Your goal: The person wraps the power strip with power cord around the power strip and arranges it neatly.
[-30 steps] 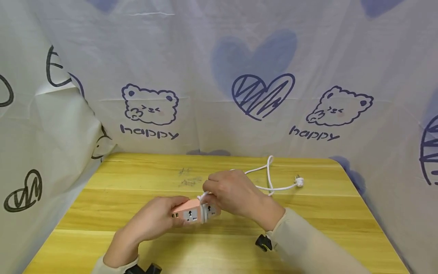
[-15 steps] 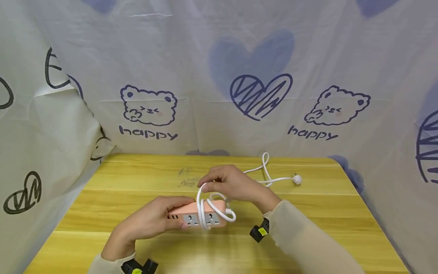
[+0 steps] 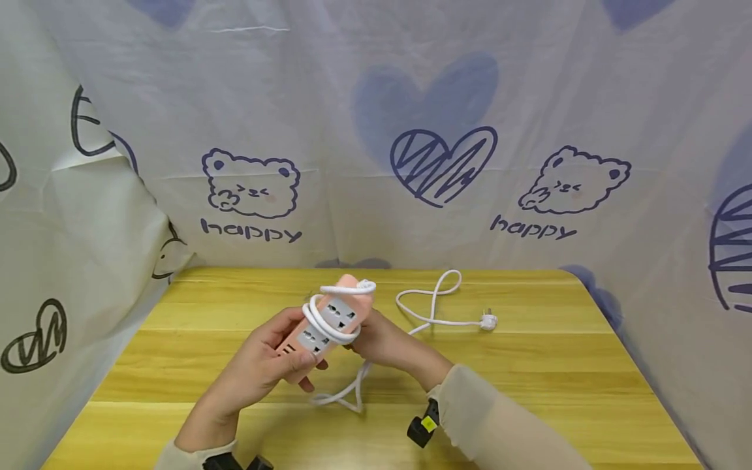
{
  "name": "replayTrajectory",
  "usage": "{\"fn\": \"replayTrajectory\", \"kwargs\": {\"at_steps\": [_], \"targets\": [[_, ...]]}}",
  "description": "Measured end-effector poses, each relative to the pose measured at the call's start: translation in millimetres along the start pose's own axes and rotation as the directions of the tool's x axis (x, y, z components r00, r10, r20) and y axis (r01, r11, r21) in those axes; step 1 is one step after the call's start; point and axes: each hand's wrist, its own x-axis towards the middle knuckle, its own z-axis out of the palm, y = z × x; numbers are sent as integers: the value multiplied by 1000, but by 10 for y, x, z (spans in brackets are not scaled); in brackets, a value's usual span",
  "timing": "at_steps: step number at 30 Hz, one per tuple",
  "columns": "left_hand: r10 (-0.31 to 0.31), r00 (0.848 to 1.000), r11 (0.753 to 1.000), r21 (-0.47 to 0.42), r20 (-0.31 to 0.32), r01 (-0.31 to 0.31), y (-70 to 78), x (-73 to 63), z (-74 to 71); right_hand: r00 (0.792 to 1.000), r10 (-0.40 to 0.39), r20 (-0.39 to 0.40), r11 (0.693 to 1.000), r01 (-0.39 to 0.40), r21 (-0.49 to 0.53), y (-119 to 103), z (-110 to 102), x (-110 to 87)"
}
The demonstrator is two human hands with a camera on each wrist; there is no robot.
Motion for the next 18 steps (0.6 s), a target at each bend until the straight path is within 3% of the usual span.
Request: {"fn": "replayTrajectory", "kwargs": {"at_steps": [5,7,9,13,18], "targets": [[53,996,999,-6,-71,-54,3,11,-1,997,25,72,999,-28,43,-3,87,-35],[50,993,999,7,-106,-49,12,16,5,998,53,43,998,-52,-31,-16,128,-50],[57,988,998,10,-143,-56,28,12,7,997,81,-10,981,-81,-177,-39,156,-72],[99,973,994,-23,-207,-106,78,-9,-21,992,86,-95,890,-119,-441,-34,183,-112],[134,946,984,-76,-294,-163,148,-27,-88,987,35,-159,783,-126,-609,92,153,-195]]}}
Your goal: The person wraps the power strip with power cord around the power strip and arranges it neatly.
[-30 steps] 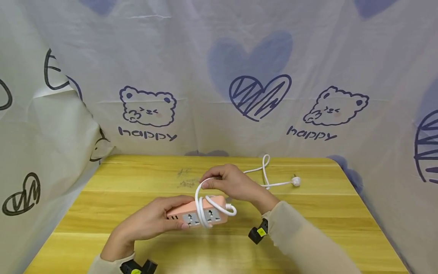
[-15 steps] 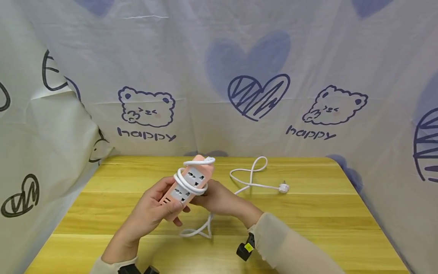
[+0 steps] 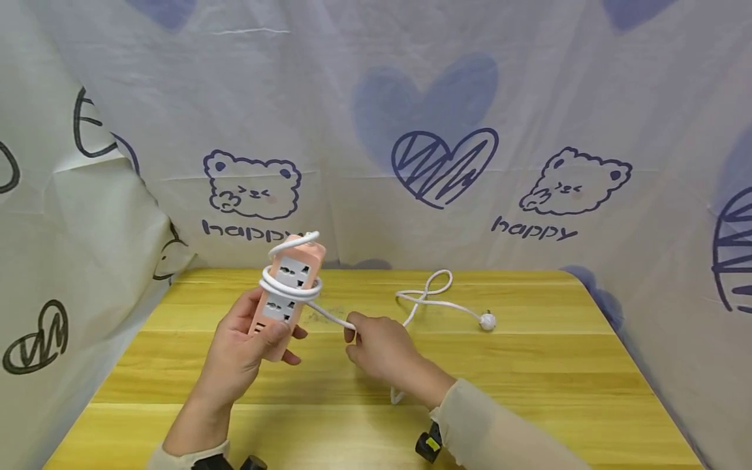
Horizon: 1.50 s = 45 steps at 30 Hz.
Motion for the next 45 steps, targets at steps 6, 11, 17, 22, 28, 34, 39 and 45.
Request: {"fn": "replayTrajectory", "kwargs": {"at_steps": [6,11,17,22,28,34,39,45], "targets": [[-17,998,1000,-18,-55,16,40,28,-31,996,-23,85,998,28,-58,217,-3,-105],[84,995,995,-56,-44,-86,114,-7,-91,985,-92,149,987,109,-115,444,-101,-194],[321,942,896,-291,-98,-335,232,-35,-263,979,-186,-86,937,150,-316,805,-316,-354],[264,960,930,-240,-94,-279,231,-51,-260,980,-163,-114,920,109,-377,911,-487,-386],[131,988,983,-120,-78,-140,185,-50,-163,978,22,-208,985,-56,-163,763,-514,-344],[18,996,999,-47,-90,-23,120,-12,-38,977,208,-50,922,-179,343,529,-445,-294],[-60,994,998,16,-91,62,63,25,21,979,154,130,838,-200,507,459,-345,-262],[-148,960,980,94,-239,175,-19,67,-184,985,172,22,904,-167,395,524,-330,-316]]}}
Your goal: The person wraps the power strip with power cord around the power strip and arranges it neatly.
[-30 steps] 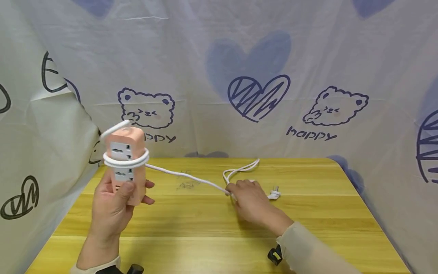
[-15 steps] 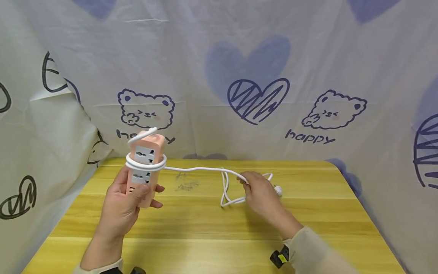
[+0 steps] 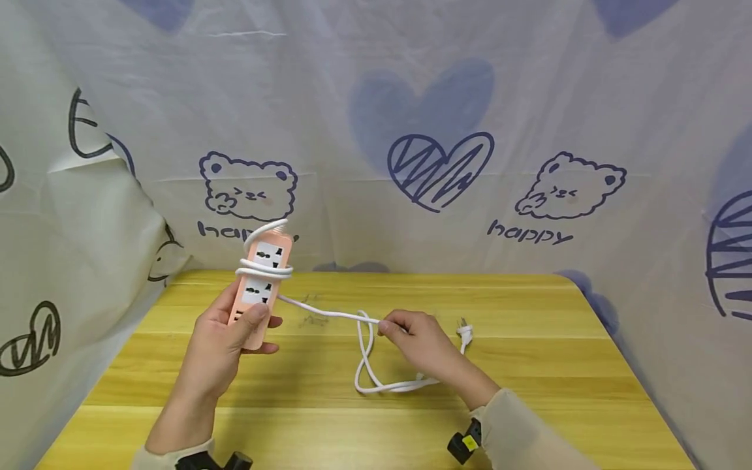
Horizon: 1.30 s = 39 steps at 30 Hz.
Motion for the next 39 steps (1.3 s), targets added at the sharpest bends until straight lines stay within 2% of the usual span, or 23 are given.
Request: {"fn": "replayTrajectory", "kwargs": {"at_steps": [4,7,9,13,16,18,19,20,22,24,26,27,29,31,32,33,37,39], "targets": [[-84,996,992,96,-37,87,-72,65,-88,990,-131,-46,980,123,-158,-43,-101,-70],[-123,990,967,215,-73,136,-121,92,-90,957,-285,-45,926,263,-271,-173,-150,-130],[-133,986,939,304,-102,158,-150,100,-76,915,-403,-24,866,373,-333,-271,-160,-166],[-129,982,869,461,-139,179,-191,96,-27,811,-582,65,720,551,-422,-452,-147,-209],[-110,984,826,537,-141,170,-213,85,15,740,-658,141,610,634,-476,-586,-122,-213],[-86,987,794,589,-135,150,-226,68,47,692,-693,202,526,677,-515,-693,-98,-213],[-75,989,774,617,-129,139,-235,61,67,669,-706,232,483,695,-533,-749,-86,-210],[-53,992,743,659,-117,118,-244,50,87,649,-716,259,442,708,-551,-807,-76,-203],[-16,997,667,742,-81,71,-263,28,129,614,-729,301,361,719,-593,-908,-64,-172],[-5,1000,584,811,-30,27,-277,2,168,594,-734,330,305,722,-621,-985,-70,-122],[-14,1000,508,861,28,-17,-282,-26,198,591,-733,336,282,714,-641,-1017,-91,-56],[-31,998,483,875,55,-33,-281,-41,209,595,-731,334,286,712,-641,-1018,-106,-20],[-67,992,441,895,109,-69,-270,-73,218,605,-725,329,302,708,-639,-1005,-136,48],[-93,981,416,902,168,-115,-266,-106,228,610,-727,316,315,705,-635,-970,-154,111],[-98,974,410,900,204,-147,-268,-123,233,608,-731,309,319,705,-633,-950,-158,140],[-111,964,416,892,240,-174,-269,-137,242,601,-740,302,318,707,-631,-930,-159,167],[-128,909,439,844,397,-307,-275,-184,282,573,-780,252,298,694,-656,-836,-134,293],[-133,883,453,820,450,-350,-258,-197,300,580,-786,216,315,675,-667,-783,-123,362]]}}
